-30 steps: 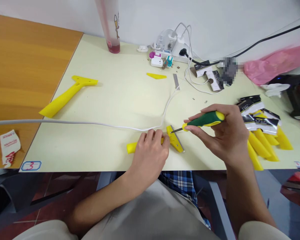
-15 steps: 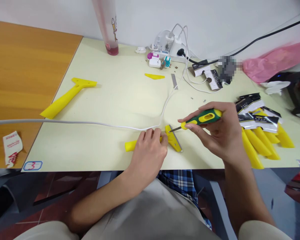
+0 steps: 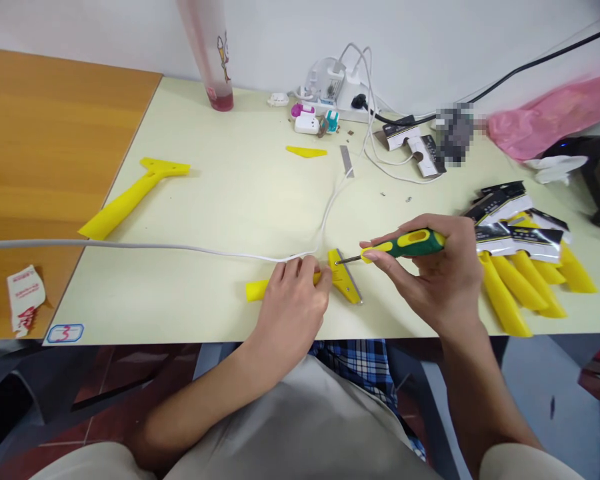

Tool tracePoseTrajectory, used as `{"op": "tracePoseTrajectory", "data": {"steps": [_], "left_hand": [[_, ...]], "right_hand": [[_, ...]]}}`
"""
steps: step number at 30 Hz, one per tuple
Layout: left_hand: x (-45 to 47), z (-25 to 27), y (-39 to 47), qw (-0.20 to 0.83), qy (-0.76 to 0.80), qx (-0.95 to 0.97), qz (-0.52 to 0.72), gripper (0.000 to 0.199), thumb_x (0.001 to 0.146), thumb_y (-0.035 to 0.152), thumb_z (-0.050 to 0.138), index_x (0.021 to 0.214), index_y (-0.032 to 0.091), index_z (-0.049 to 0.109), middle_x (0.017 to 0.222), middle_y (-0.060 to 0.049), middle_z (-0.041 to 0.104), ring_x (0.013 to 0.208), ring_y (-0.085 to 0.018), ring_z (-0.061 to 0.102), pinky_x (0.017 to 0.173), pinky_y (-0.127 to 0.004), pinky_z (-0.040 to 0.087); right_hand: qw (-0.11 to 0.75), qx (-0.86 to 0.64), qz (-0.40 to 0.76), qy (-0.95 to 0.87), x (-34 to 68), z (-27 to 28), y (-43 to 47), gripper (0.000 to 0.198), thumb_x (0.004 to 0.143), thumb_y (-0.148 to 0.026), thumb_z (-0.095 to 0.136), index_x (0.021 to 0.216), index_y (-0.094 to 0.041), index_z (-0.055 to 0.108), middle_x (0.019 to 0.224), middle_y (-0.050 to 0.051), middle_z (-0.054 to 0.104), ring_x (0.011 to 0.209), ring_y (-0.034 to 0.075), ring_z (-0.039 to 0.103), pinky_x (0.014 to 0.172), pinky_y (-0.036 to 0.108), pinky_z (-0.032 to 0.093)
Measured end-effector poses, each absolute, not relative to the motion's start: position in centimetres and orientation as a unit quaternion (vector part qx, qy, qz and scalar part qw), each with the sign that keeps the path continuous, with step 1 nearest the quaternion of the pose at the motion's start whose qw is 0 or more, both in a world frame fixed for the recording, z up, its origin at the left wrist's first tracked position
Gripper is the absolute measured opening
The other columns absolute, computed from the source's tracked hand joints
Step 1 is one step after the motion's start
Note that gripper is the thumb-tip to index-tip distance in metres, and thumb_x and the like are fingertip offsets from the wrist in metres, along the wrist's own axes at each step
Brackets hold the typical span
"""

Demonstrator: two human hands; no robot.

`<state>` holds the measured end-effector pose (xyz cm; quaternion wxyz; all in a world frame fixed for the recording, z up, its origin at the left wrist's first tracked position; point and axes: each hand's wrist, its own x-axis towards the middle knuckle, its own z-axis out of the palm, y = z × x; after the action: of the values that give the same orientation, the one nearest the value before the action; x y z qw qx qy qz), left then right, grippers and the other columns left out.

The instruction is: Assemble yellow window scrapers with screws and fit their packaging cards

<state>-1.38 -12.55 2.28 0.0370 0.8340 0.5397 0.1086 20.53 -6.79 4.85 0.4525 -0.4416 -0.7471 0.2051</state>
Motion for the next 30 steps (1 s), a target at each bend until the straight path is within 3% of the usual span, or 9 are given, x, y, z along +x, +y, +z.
{"op": "tracePoseTrajectory", "data": {"steps": [6,13,20,23,27,30], "left_hand": [[-1.4,2.4,-12.6,0.045,0.541,0.832,0.114,0.043,0.101,0.001,0.057,0.137,0.015,0.074,0.121,-0.014,0.071,0.113,-0.031,0.068,0.098,-0.047,0.056],[-1.5,2.2,-12.5,0.041,0.538,0.834,0.113,0.042,0.099,0.0,0.056,0.133,0.014,0.076,0.119,-0.015,0.072,0.111,-0.032,0.069,0.096,-0.048,0.058],[-1.6,2.0,-12.5,0.039,0.534,0.834,0.135,0.049,0.095,-0.004,0.055,0.134,0.016,0.076,0.12,-0.015,0.071,0.113,-0.032,0.069,0.098,-0.049,0.059],[-1.7,2.0,-12.5,0.033,0.533,0.834,0.138,0.049,0.094,-0.005,0.055,0.134,0.015,0.076,0.118,-0.015,0.072,0.111,-0.032,0.069,0.096,-0.049,0.06],[-1.7,2.0,-12.5,0.03,0.532,0.835,0.137,0.051,0.094,-0.005,0.053,0.135,0.016,0.076,0.118,-0.013,0.072,0.111,-0.03,0.069,0.096,-0.046,0.059],[-1.8,2.1,-12.5,0.041,0.531,0.835,0.137,0.051,0.094,-0.004,0.054,0.137,0.015,0.075,0.12,-0.014,0.071,0.113,-0.031,0.069,0.098,-0.048,0.059]], "right_hand": [[0.375,-0.407,0.307,-0.774,21.4,6.8,-6.8,0.039,0.103,-0.035,0.082,0.137,-0.037,0.065,0.126,0.006,0.077,0.111,0.028,0.082,0.09,0.044,0.074],[0.296,-0.335,0.301,-0.842,21.2,8.8,-5.4,0.031,0.103,-0.029,0.082,0.131,-0.037,0.073,0.118,0.003,0.083,0.108,0.025,0.082,0.09,0.041,0.073],[0.366,-0.358,0.156,-0.845,20.6,7.3,-4.7,0.042,0.093,-0.042,0.094,0.126,-0.033,0.069,0.106,0.001,0.078,0.086,0.021,0.08,0.067,0.03,0.07],[0.404,-0.383,0.114,-0.823,20.5,6.2,-4.3,0.055,0.087,-0.046,0.098,0.13,-0.031,0.068,0.114,0.003,0.076,0.082,0.021,0.078,0.066,0.031,0.071],[0.379,-0.396,0.152,-0.822,20.7,6.4,-4.5,0.048,0.095,-0.044,0.091,0.135,-0.032,0.067,0.123,0.007,0.076,0.104,0.028,0.08,0.083,0.042,0.074],[0.361,-0.368,0.24,-0.823,21.0,7.1,-5.0,0.044,0.105,-0.036,0.078,0.146,-0.035,0.062,0.143,0.01,0.071,0.125,0.031,0.076,0.099,0.049,0.072]]}}
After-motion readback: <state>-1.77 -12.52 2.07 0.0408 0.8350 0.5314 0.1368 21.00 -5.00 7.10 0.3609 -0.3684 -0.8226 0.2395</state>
